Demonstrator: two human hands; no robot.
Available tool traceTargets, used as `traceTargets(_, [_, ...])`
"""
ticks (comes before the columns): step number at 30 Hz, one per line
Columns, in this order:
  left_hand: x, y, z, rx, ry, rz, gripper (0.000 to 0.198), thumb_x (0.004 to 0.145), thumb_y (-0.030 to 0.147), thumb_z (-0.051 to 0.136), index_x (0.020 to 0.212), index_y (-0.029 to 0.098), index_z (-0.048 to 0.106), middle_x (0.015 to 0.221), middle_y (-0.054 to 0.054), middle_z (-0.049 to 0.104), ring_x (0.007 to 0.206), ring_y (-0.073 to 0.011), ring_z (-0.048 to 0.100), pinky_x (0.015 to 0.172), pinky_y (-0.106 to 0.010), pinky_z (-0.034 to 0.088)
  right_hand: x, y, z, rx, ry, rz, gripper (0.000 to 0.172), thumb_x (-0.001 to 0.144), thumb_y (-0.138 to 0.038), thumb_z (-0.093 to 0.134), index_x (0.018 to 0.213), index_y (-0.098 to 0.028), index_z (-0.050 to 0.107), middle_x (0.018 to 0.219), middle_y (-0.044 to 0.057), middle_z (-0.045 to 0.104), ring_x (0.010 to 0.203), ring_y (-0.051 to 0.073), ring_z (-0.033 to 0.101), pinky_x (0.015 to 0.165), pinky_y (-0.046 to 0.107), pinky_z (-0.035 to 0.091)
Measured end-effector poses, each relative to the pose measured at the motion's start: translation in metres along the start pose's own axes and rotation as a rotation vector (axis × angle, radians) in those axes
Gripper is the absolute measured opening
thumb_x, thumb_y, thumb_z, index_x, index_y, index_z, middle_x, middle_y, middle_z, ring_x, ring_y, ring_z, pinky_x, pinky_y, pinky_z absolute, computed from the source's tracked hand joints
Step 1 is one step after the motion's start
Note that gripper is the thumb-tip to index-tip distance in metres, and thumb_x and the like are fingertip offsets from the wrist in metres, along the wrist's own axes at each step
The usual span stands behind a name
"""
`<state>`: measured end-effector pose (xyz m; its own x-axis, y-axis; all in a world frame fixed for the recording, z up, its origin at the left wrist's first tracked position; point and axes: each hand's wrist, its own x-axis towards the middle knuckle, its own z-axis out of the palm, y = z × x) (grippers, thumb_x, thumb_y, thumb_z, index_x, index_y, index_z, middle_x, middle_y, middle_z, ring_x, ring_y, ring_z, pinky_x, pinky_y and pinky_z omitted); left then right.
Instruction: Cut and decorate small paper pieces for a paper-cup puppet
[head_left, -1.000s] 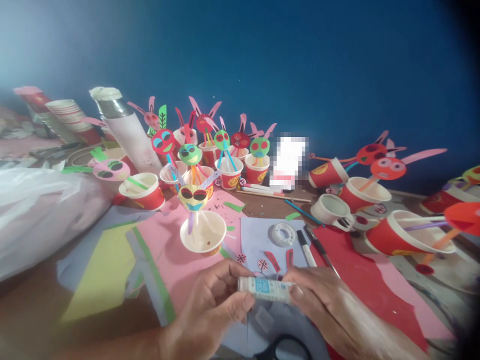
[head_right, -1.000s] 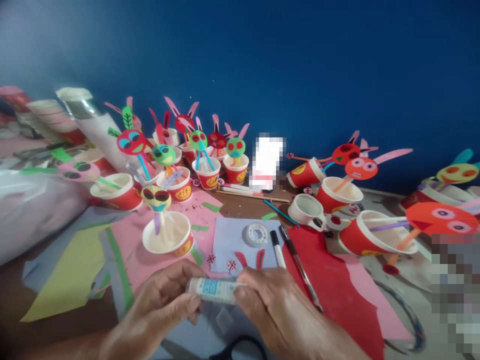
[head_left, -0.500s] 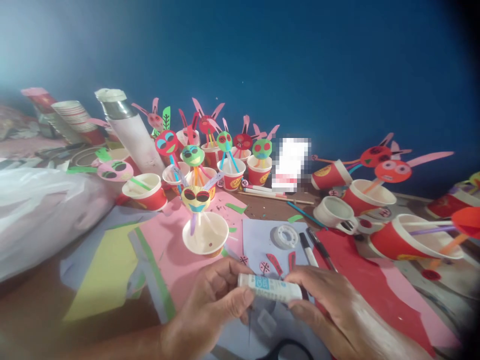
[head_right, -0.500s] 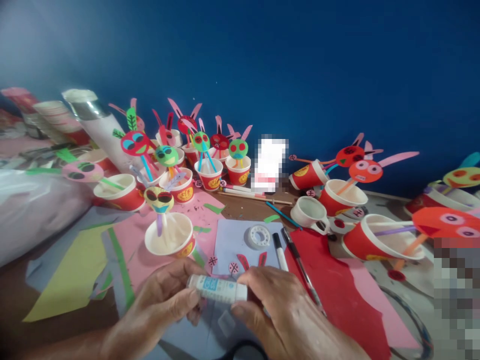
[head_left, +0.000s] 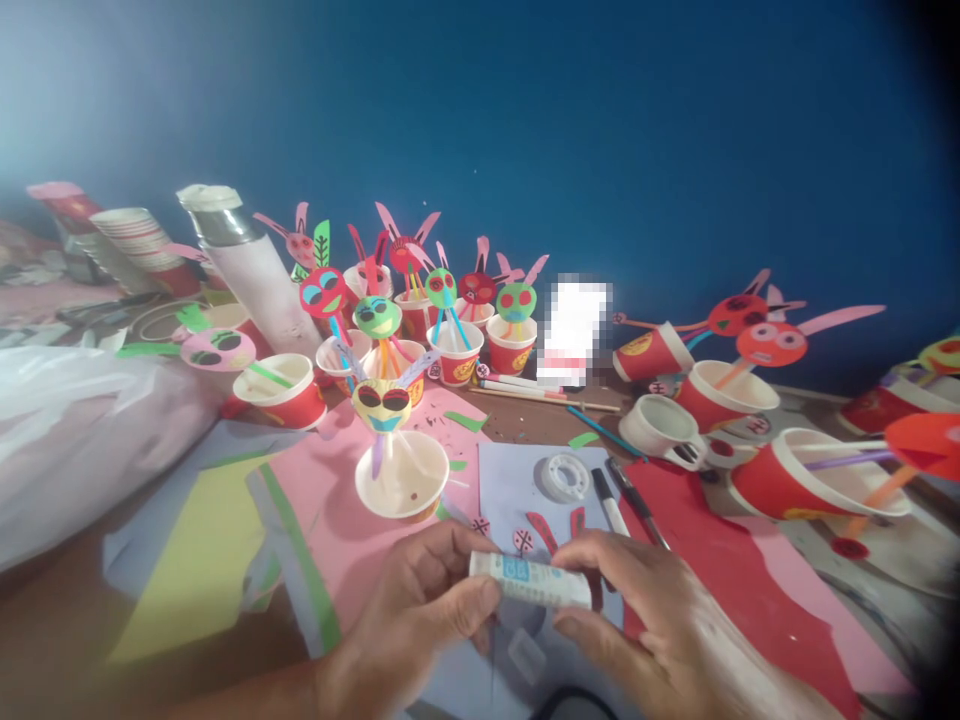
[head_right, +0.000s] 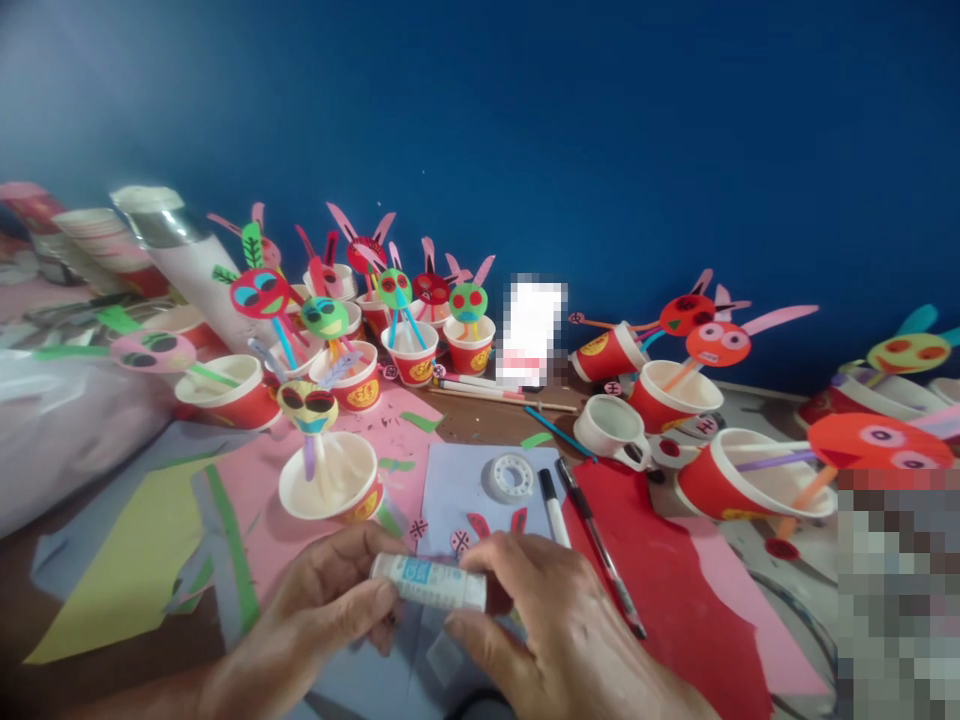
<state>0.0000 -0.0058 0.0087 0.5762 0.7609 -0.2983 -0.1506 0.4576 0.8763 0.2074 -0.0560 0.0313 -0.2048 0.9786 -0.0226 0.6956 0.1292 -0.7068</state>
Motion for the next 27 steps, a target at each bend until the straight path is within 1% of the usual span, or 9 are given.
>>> traceTargets(3, [0.001, -0.002, -0.002, 0.026, -0.009, -0.006, 0.039, 0.069, 0.048, 0.074, 0.077, 0.013, 0.059, 0.059, 0.0, 0.058, 0.049, -0.0075, 0.053, 0.05, -0.018, 0.044, -0.001, -0.003, 0.005, 0.057, -0.073, 0.09, 0.028, 0.089, -0.046, 0.043, 0.082, -0.023, 0.057, 0.067, -0.001, 0.06, 0.061, 0.015, 0.056, 0.056, 0.025, 0.039])
traceTargets(7, [0.0, -0.003, -0.003, 0.069, -0.015, 0.016, 0.037, 0.07, 0.046, 0.073, 0.08, 0.014, 0.06, 0.06, 0.0, 0.058, 0.053, -0.0085, 0.054, 0.051, -0.018, 0.045, -0.002, -0.009, 0.015, 0.462, -0.179, 0.489, 0.049, 0.087, -0.065, 0.031, 0.068, -0.022, 0.046, 0.05, -0.006, 0.037, 0.045, 0.01, 0.034, 0.045, 0.021, 0.029])
traceTargets(10, [0.0, -0.003, -0.002, 0.054, -0.024, 0.034, 0.035, 0.072, 0.045, 0.073, 0.082, 0.014, 0.06, 0.062, 0.001, 0.058, 0.054, -0.0086, 0.055, 0.052, -0.018, 0.045, -0.001, -0.011, 0.015, 0.66, -0.296, 0.642, 0.058, 0.085, -0.072, 0.024, 0.067, -0.021, 0.045, 0.046, -0.008, 0.032, 0.041, 0.008, 0.025, 0.041, 0.02, 0.023])
traceTargets(12, [0.0, -0.004, -0.003, 0.038, -0.022, 0.03, 0.036, 0.071, 0.045, 0.073, 0.083, 0.013, 0.06, 0.063, 0.0, 0.059, 0.053, -0.0081, 0.055, 0.051, -0.018, 0.045, 0.001, -0.009, 0.011, 0.615, -0.308, 0.579, 0.061, 0.086, -0.071, 0.02, 0.06, -0.02, 0.042, 0.046, -0.007, 0.032, 0.042, 0.008, 0.027, 0.043, 0.021, 0.025])
traceTargets(14, [0.002, -0.005, -0.003, 0.035, -0.014, 0.006, 0.038, 0.07, 0.046, 0.074, 0.082, 0.013, 0.06, 0.062, 0.0, 0.059, 0.051, -0.0076, 0.054, 0.05, -0.017, 0.044, 0.003, -0.007, 0.005, 0.466, -0.26, 0.41, 0.059, 0.087, -0.068, 0.023, 0.06, -0.02, 0.044, 0.051, -0.005, 0.037, 0.047, 0.009, 0.034, 0.046, 0.021, 0.028])
traceTargets(16, [0.003, -0.005, -0.004, 0.029, 0.004, -0.021, 0.039, 0.068, 0.047, 0.075, 0.079, 0.013, 0.06, 0.061, 0.0, 0.06, 0.049, -0.0075, 0.053, 0.049, -0.018, 0.043, 0.003, -0.004, 0.001, 0.3, -0.215, 0.243, 0.047, 0.086, -0.062, 0.037, 0.071, -0.021, 0.052, 0.058, -0.004, 0.046, 0.052, 0.01, 0.041, 0.048, 0.021, 0.03])
traceTargets(20, [0.005, -0.007, -0.005, 0.035, 0.012, -0.048, 0.041, 0.066, 0.05, 0.075, 0.076, 0.013, 0.059, 0.056, 0.0, 0.059, 0.048, -0.0076, 0.051, 0.049, -0.018, 0.043, 0.002, -0.005, 0.001, 0.056, -0.144, 0.139, 0.024, 0.086, -0.045, 0.049, 0.083, -0.023, 0.057, 0.068, -0.002, 0.06, 0.061, 0.014, 0.052, 0.053, 0.023, 0.033])
traceTargets(23, [0.003, -0.006, -0.003, 0.05, 0.009, -0.044, 0.042, 0.066, 0.05, 0.074, 0.078, 0.013, 0.06, 0.056, 0.001, 0.058, 0.048, -0.0079, 0.051, 0.049, -0.019, 0.044, 0.001, -0.008, 0.005, 0.211, -0.166, 0.223, 0.041, 0.089, -0.051, 0.037, 0.07, -0.021, 0.056, 0.059, -0.001, 0.054, 0.055, 0.013, 0.049, 0.051, 0.023, 0.034])
traceTargets(27, [0.001, -0.001, 0.0, 0.034, -0.008, -0.035, 0.039, 0.067, 0.046, 0.075, 0.079, 0.012, 0.06, 0.058, 0.001, 0.059, 0.049, -0.0075, 0.051, 0.049, -0.019, 0.044, 0.003, -0.008, 0.005, 0.581, -0.382, 0.52, 0.059, 0.087, -0.067, 0.025, 0.062, -0.02, 0.049, 0.046, -0.006, 0.037, 0.04, 0.008, 0.032, 0.044, 0.021, 0.031])
